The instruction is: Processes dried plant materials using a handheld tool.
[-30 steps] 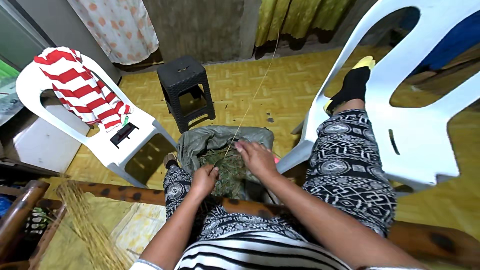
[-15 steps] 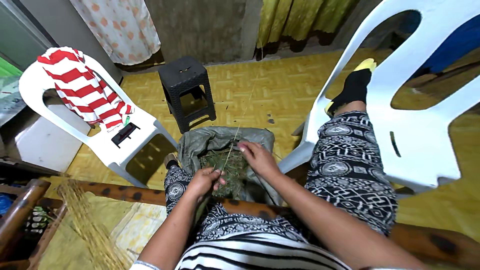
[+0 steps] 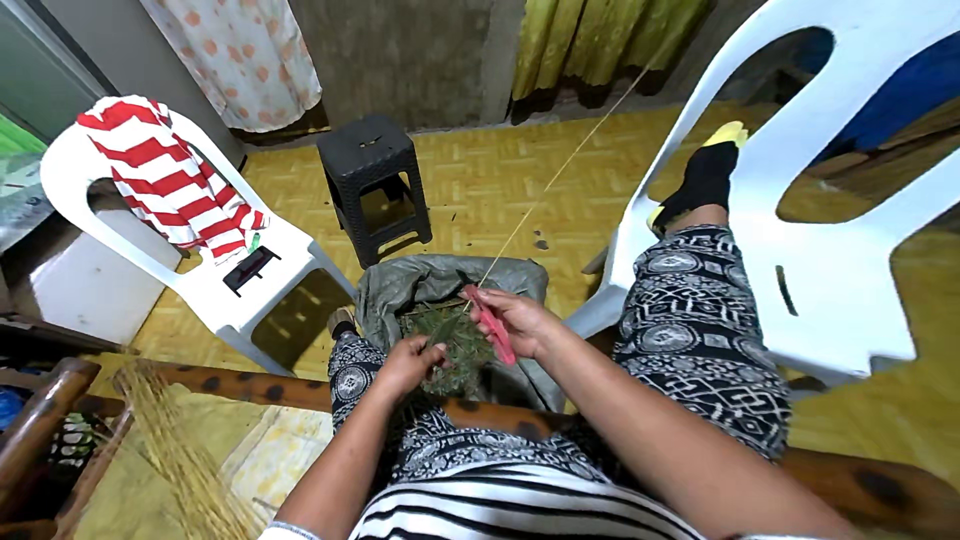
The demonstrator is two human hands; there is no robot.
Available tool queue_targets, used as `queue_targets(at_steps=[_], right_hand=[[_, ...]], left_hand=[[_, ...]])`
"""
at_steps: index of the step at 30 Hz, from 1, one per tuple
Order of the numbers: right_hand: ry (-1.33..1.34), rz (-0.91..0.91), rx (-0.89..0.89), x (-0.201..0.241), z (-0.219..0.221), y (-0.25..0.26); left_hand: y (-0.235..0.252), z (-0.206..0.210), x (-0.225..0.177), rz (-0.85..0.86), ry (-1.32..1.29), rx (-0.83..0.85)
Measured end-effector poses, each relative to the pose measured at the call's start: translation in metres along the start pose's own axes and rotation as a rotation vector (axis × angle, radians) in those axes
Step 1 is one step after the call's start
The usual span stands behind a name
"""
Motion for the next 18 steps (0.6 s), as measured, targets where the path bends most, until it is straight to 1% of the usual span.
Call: queue_targets(at_steps=[2, 4, 6, 8, 11, 14, 18], right_hand=[[-0.020, -0.043, -0.065, 0.007, -0.011, 0.005], [-0.168, -0.132, -0.137, 0.015, -0.019, 0.007], [-0.500, -0.271, -0.169, 0.024, -0.017, 0.003], [-0.872, -0.403, -0.151, 0.028, -0.002, -0.009], [-1.250, -0.527, -0.073, 0.014, 0.032, -0.032], [-1.405, -0.570, -0.031, -0.002, 0.052, -0.043], [-1.511, -0.572, -0.054, -0.002, 0.053, -0.042]], left_hand=[[-0.003, -0.005, 0.002, 0.017, 0.168, -0.008], [-0.005, -0.010, 0.003, 0.014, 0.337, -0.033], [-0.006, -0.013, 0.002, -0.004, 0.471, -0.077], [-0.004, -0.015, 0.000, -0.035, 0.576, -0.122], [0.001, -0.014, -0.005, -0.075, 0.685, -0.150], [0.002, -0.010, -0.013, -0.106, 0.749, -0.157], [0.001, -0.006, -0.022, -0.101, 0.789, -0.175]])
Point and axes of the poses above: each hand's wrist, its own y-axis towards the middle knuckle, its own z-axis out of the palm, x = y × z, the point moved 10 cm from there along y, towards the middle knuckle, and after that the axes turned 2 degrees about -x, right-handed, at the moved point
